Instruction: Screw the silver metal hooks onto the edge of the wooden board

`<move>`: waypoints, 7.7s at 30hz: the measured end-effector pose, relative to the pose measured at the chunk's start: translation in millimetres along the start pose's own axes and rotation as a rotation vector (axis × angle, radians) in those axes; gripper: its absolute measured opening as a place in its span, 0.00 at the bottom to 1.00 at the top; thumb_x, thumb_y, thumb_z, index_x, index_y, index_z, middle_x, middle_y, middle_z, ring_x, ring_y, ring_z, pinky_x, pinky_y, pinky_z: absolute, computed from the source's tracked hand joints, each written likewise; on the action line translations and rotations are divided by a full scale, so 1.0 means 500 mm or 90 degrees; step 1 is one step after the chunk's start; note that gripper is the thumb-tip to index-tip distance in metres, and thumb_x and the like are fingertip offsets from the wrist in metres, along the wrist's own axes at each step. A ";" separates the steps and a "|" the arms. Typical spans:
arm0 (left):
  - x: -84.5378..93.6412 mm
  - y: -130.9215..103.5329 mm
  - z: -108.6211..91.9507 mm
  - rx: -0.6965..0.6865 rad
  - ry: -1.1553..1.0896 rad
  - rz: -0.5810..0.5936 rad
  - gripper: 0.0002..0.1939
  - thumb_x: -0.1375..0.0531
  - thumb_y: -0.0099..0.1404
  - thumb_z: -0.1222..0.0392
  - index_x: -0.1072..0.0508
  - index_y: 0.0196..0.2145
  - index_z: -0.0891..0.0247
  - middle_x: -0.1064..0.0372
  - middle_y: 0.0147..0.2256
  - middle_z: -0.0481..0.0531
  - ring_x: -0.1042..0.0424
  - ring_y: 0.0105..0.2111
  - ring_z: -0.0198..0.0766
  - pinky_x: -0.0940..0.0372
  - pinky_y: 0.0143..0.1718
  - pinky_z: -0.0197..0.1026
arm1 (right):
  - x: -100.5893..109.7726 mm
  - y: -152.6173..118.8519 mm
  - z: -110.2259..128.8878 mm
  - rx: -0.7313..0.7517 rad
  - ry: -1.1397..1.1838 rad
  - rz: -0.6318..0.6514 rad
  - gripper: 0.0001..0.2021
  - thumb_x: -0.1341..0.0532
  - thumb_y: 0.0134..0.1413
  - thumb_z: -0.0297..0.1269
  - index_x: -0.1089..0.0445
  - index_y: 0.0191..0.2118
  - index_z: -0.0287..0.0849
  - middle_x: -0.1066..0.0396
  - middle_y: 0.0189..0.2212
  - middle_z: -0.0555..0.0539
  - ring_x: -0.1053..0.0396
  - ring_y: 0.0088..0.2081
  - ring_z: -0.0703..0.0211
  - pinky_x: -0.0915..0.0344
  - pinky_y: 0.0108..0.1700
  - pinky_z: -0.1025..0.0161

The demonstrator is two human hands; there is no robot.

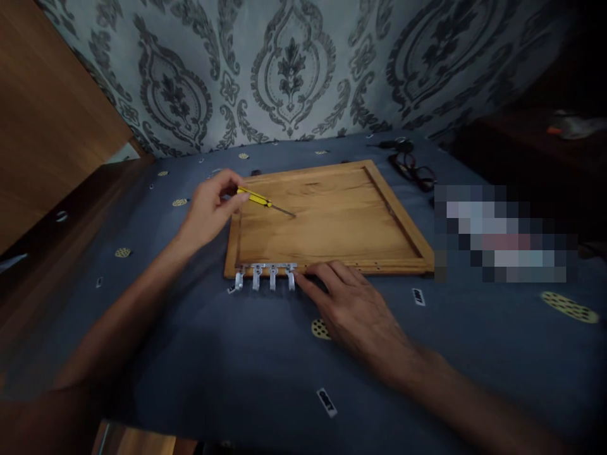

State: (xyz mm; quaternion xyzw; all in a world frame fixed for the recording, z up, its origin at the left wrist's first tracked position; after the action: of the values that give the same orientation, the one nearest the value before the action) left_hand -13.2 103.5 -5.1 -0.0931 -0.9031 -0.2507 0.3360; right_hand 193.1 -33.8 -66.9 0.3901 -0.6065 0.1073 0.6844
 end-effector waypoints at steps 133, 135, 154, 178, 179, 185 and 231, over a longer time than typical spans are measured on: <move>-0.024 -0.068 -0.212 -0.277 0.044 -0.125 0.06 0.36 0.62 0.62 0.28 0.37 0.63 0.29 0.33 0.48 0.30 0.31 0.27 0.34 0.24 0.27 | 0.000 0.001 -0.002 -0.015 0.029 0.012 0.18 0.45 0.58 0.22 0.29 0.52 0.36 0.28 0.42 0.39 0.35 0.43 0.48 0.33 0.44 0.52; -0.023 -0.069 -0.212 -0.282 0.043 -0.130 0.05 0.36 0.61 0.64 0.28 0.36 0.63 0.30 0.32 0.47 0.31 0.31 0.27 0.34 0.24 0.27 | 0.001 0.001 -0.001 -0.015 0.031 0.006 0.18 0.45 0.57 0.22 0.30 0.52 0.36 0.28 0.42 0.39 0.35 0.43 0.49 0.33 0.44 0.52; -0.026 -0.072 -0.208 -0.264 0.015 -0.132 0.05 0.35 0.60 0.62 0.27 0.35 0.59 0.30 0.31 0.45 0.30 0.31 0.27 0.32 0.26 0.28 | -0.001 -0.001 -0.001 -0.016 0.028 0.004 0.17 0.44 0.57 0.22 0.29 0.52 0.37 0.28 0.42 0.40 0.35 0.43 0.49 0.34 0.44 0.54; -0.029 -0.073 -0.207 -0.238 0.015 -0.129 0.06 0.36 0.62 0.61 0.27 0.38 0.53 0.27 0.34 0.46 0.27 0.32 0.34 0.30 0.26 0.36 | 0.000 0.001 -0.001 -0.017 0.036 0.001 0.17 0.45 0.58 0.22 0.29 0.51 0.36 0.28 0.41 0.39 0.35 0.43 0.49 0.33 0.43 0.52; -0.030 -0.073 -0.207 -0.236 0.008 -0.132 0.06 0.36 0.61 0.61 0.27 0.38 0.54 0.28 0.34 0.47 0.27 0.32 0.33 0.30 0.26 0.35 | 0.001 0.002 -0.001 -0.015 0.033 -0.002 0.17 0.45 0.57 0.22 0.29 0.51 0.35 0.28 0.41 0.39 0.35 0.43 0.49 0.33 0.43 0.52; -0.030 -0.075 -0.206 -0.248 0.005 -0.129 0.07 0.35 0.60 0.64 0.27 0.38 0.59 0.28 0.34 0.47 0.29 0.32 0.31 0.30 0.28 0.32 | 0.002 0.001 -0.001 -0.013 0.027 -0.004 0.17 0.45 0.57 0.22 0.29 0.51 0.36 0.28 0.41 0.40 0.35 0.43 0.49 0.34 0.44 0.54; -0.030 -0.071 -0.204 -0.260 0.018 -0.119 0.07 0.37 0.62 0.63 0.26 0.39 0.57 0.27 0.35 0.48 0.27 0.32 0.32 0.30 0.26 0.32 | 0.002 0.001 -0.001 -0.019 0.047 0.006 0.18 0.46 0.57 0.21 0.29 0.52 0.35 0.28 0.42 0.39 0.35 0.43 0.48 0.32 0.44 0.51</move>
State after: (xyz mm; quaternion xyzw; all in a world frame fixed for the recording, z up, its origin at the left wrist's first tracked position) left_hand 43.3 20.7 37.3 -0.0718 -0.8335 -0.4597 0.2981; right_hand 193.2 -33.4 -65.9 0.3730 -0.5842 0.1158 0.7114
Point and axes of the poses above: each hand's wrist, its own y-axis towards the middle knuckle, its own x-axis out of the back of the hand, z = x × y, the point moved 4 cm from there along y, towards the middle knuckle
